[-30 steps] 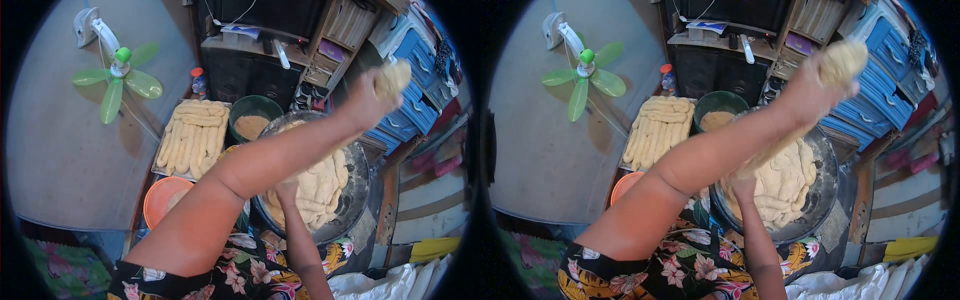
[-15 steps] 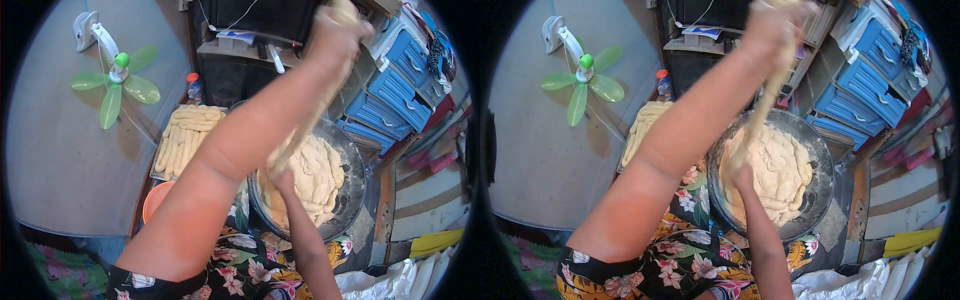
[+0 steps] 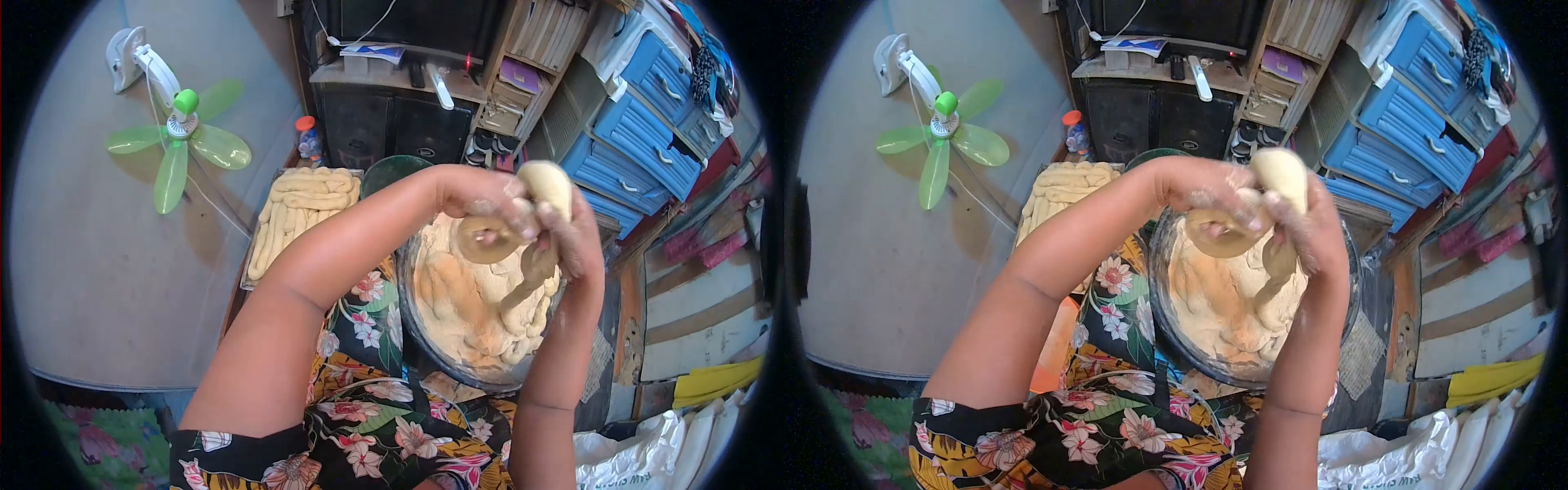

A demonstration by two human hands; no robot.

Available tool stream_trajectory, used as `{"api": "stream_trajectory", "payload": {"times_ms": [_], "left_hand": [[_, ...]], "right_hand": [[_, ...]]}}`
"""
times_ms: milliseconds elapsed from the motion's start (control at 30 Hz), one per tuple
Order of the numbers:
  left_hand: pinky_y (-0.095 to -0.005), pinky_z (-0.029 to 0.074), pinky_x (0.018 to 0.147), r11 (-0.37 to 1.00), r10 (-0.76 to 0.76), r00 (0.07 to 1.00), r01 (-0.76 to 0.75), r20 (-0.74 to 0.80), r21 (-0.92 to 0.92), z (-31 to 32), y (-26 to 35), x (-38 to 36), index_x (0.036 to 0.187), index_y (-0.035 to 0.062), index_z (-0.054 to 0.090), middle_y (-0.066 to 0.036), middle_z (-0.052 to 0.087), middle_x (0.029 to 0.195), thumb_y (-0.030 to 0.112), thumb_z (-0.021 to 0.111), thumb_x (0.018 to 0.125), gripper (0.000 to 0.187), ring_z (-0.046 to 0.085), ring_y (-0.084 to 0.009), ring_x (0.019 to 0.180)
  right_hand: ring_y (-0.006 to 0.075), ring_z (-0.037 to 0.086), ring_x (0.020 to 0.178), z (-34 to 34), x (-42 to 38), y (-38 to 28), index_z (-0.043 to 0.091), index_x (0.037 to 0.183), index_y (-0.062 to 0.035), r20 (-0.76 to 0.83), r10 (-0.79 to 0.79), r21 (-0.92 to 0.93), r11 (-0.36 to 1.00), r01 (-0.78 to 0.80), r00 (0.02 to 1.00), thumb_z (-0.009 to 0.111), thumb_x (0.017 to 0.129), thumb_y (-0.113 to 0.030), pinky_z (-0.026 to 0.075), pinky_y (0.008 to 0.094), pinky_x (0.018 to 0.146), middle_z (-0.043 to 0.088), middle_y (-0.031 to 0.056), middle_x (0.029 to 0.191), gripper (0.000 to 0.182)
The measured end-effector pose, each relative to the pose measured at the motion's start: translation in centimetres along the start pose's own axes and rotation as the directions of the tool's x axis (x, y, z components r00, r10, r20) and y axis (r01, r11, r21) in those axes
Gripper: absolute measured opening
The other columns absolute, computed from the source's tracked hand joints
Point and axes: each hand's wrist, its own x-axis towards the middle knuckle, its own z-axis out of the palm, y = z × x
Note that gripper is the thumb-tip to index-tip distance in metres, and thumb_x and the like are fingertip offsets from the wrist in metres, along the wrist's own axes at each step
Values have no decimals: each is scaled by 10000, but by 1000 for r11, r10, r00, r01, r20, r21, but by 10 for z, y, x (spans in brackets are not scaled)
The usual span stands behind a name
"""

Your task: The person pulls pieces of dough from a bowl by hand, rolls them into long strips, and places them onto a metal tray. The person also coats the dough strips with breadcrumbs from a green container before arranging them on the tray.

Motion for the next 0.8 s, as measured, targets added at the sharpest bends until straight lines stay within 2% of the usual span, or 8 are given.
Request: {"api": "stream_trajectory", "payload": {"times_ms": [100, 167, 233, 333, 433, 600, 700, 800], "left_hand": [[-146, 426, 433, 899, 386, 908, -410, -166, -154, 10, 28, 9, 1073, 1, 507, -53, 573, 868, 163, 683, 747, 404, 523, -61, 605], [-154, 430, 406, 854, 446, 843, -501, -301, -138, 16, 53, 3, 1009, -34, 536, -68, 588, 806, 138, 677, 745, 345, 530, -77, 538], [-151, 440, 386, 816, 435, 769, -557, -469, -156, 14, 65, -5, 923, -48, 568, -92, 601, 757, 96, 649, 766, 228, 570, -100, 546], [-173, 472, 419, 688, 464, 695, -673, -550, -270, -24, 67, -45, 953, -103, 540, -111, 609, 765, 75, 565, 813, 228, 578, -120, 526], [-314, 545, 644, 525, 566, 464, -840, -681, -136, -43, 34, -73, 1149, -35, 473, -176, 577, 978, 237, 592, 816, 446, 619, -225, 827], [-357, 530, 719, 720, 400, 841, -534, -364, -442, -12, -59, -66, 1152, -76, 463, -167, 594, 967, 500, 625, 752, 719, 611, -232, 863], [-184, 385, 335, 927, -265, 910, 149, -320, -345, 27, -71, -61, 1122, 76, 518, -36, 627, 803, 471, 593, 818, 504, 581, -91, 546], [-180, 401, 378, 951, -132, 936, 27, -325, -309, 28, -73, -66, 1094, 78, 521, -28, 630, 824, 474, 612, 803, 499, 590, -84, 599]], "right_hand": [[82, 508, 596, 9, -8, 30, 505, 1070, -14, -355, -176, 33, 979, 200, 918, 612, 831, -276, 426, 217, 531, 563, 33, 807, 371], [257, 571, 640, 29, -21, 98, 493, 1033, 18, -438, -587, -678, 713, 179, 681, 632, 806, -250, 465, 340, 599, 557, 135, 783, 377], [386, 596, 827, 36, -60, 184, 522, 1067, 13, -498, 104, -600, 676, -429, 861, 665, 761, -294, 453, 431, 715, 594, 253, 861, 457], [357, 617, 706, 6, -124, 287, 577, 1014, -25, 66, 124, -722, 691, -38, 990, 613, 775, -309, 485, 416, 625, 628, 203, 808, 373], [233, 606, 630, 3, -104, 238, 559, 1001, -15, -335, 396, -165, 869, -467, 855, 615, 778, -306, 479, 333, 563, 617, 131, 767, 371], [110, 500, 545, -15, -27, 92, 537, 975, -32, 108, 272, 381, 877, -293, 956, 620, 787, -260, 417, 247, 504, 515, 31, 670, 307], [95, 494, 562, 13, -8, 37, 540, 964, -29, 281, 315, -40, 948, -317, 907, 620, 783, -267, 418, 242, 526, 510, 34, 695, 310], [112, 499, 602, 30, -5, 41, 532, 977, -13, 215, 129, -473, 881, -13, 968, 642, 760, -261, 420, 239, 544, 523, 37, 777, 348]]}}
